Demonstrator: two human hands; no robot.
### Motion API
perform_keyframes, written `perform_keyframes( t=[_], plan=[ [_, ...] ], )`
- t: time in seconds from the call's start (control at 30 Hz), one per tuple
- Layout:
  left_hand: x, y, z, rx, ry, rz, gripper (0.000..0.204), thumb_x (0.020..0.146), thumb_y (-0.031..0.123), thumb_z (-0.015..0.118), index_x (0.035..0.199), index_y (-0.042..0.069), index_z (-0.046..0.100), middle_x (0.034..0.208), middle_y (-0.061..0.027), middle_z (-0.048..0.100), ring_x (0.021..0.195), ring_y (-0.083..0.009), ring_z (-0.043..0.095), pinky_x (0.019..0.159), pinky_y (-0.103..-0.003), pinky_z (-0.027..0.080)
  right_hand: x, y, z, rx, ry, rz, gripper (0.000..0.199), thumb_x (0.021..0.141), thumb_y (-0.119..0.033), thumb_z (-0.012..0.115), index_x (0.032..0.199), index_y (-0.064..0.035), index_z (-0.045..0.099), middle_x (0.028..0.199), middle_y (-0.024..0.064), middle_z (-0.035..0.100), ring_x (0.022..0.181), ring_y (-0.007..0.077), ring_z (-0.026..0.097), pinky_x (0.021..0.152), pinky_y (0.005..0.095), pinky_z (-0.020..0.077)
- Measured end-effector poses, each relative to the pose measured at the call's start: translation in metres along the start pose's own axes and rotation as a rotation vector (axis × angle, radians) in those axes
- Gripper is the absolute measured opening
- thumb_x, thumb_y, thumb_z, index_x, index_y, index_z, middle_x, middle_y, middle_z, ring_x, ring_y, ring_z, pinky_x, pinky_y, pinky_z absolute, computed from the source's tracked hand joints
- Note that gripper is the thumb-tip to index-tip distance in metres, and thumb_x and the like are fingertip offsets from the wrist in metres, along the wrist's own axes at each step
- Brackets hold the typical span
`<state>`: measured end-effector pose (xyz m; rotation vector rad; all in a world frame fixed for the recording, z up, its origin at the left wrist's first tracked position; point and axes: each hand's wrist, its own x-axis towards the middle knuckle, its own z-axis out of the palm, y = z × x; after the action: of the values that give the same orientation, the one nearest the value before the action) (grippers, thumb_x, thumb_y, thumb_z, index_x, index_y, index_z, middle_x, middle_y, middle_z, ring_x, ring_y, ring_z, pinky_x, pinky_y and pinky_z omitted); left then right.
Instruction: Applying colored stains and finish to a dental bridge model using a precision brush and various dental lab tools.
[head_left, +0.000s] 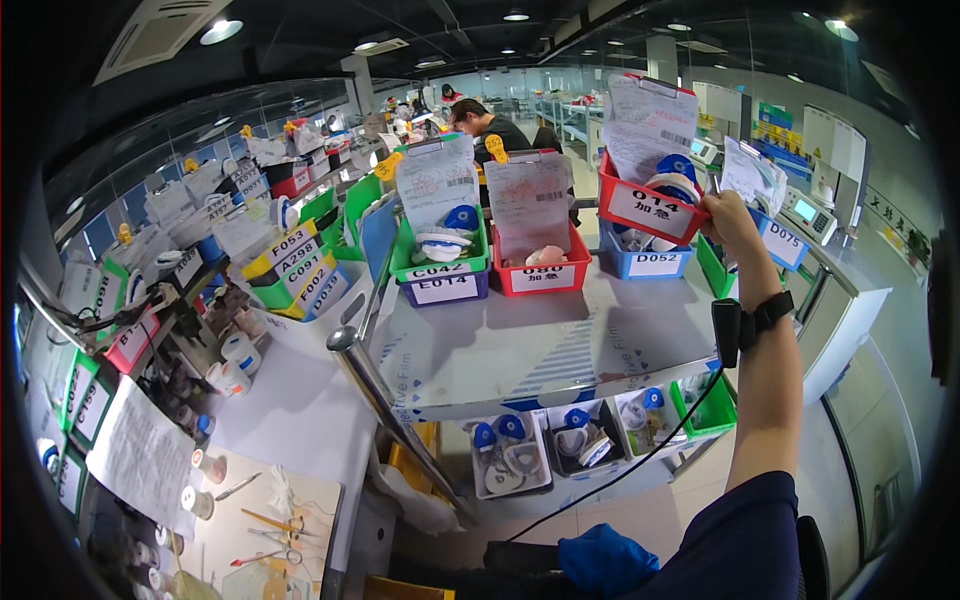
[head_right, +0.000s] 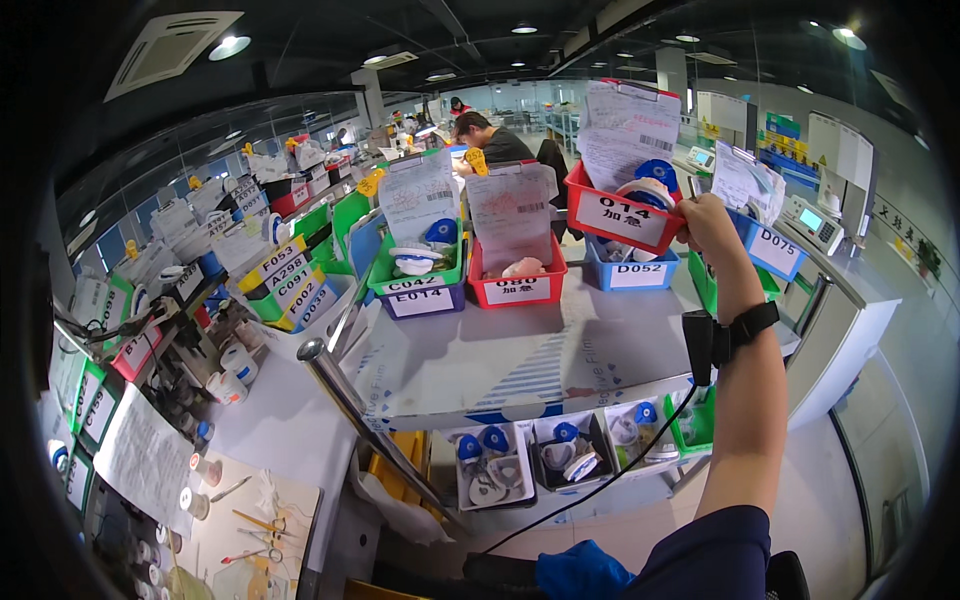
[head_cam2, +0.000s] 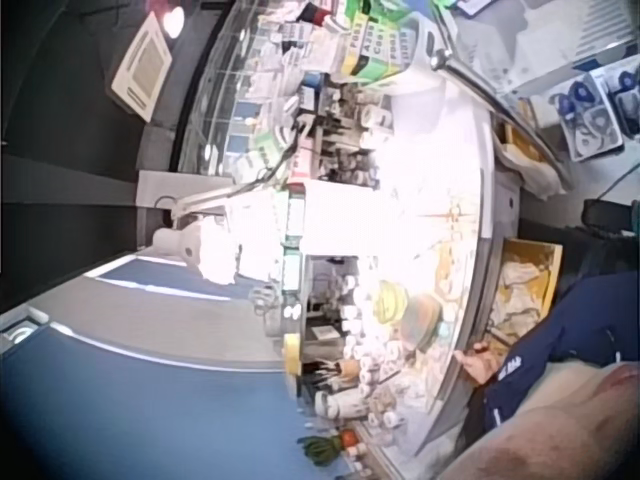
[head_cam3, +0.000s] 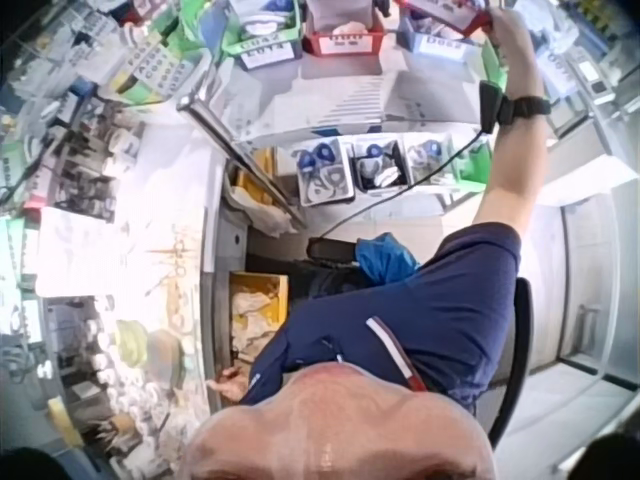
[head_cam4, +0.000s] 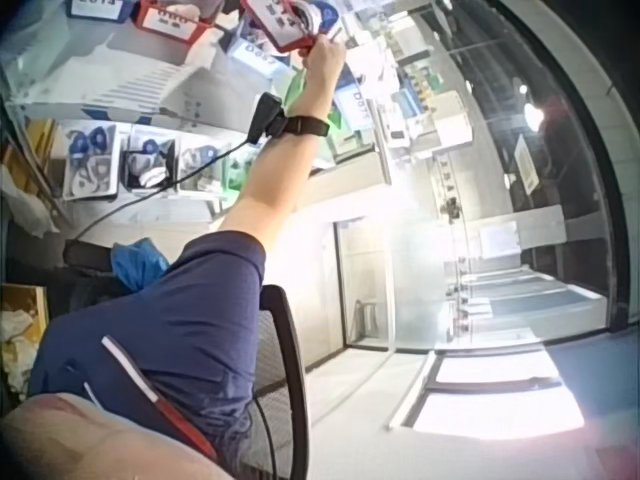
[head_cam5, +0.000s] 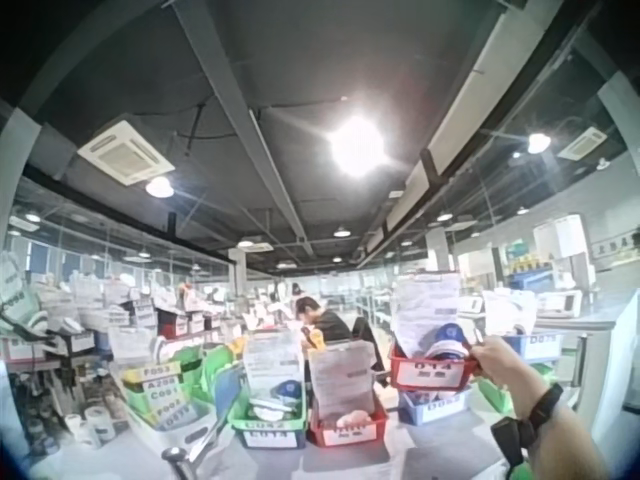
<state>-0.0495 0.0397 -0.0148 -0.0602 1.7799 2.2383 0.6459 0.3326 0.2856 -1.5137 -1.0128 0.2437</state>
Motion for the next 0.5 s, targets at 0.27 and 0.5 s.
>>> perform_keyframes(
  t=[0.27,0.5],
  plan=[
    [0.021,-0.011,-0.021,0.027,-0.094,-0.099,0.062,0.083,0.059,0.048,0.049,0.008,0.040,0.048,-0.0063,0.039,0.050,-0.0189,0.037,0.051,-0.032,0.034,-0.010,-0.013,0.004,0.043,-0.036,-0.025,0.027,0.083,-0.014,0.048,0.067,0.0037,0.058,0.048,0.0082,0.049,0.034,0.0091,0.035,0.032,0.0247,0.0212],
    [0.015,-0.007,-0.022,0.021,-0.152,-0.094,0.061,0.082,0.060,0.050,0.052,0.007,0.044,0.050,-0.0057,0.040,0.050,-0.0171,0.038,0.049,-0.029,0.034,-0.023,-0.025,0.000,0.020,-0.064,-0.031,0.027,0.085,-0.014,0.045,0.070,0.0044,0.059,0.049,0.0089,0.049,0.034,0.0087,0.034,0.033,0.0244,0.0205]
  ],
)
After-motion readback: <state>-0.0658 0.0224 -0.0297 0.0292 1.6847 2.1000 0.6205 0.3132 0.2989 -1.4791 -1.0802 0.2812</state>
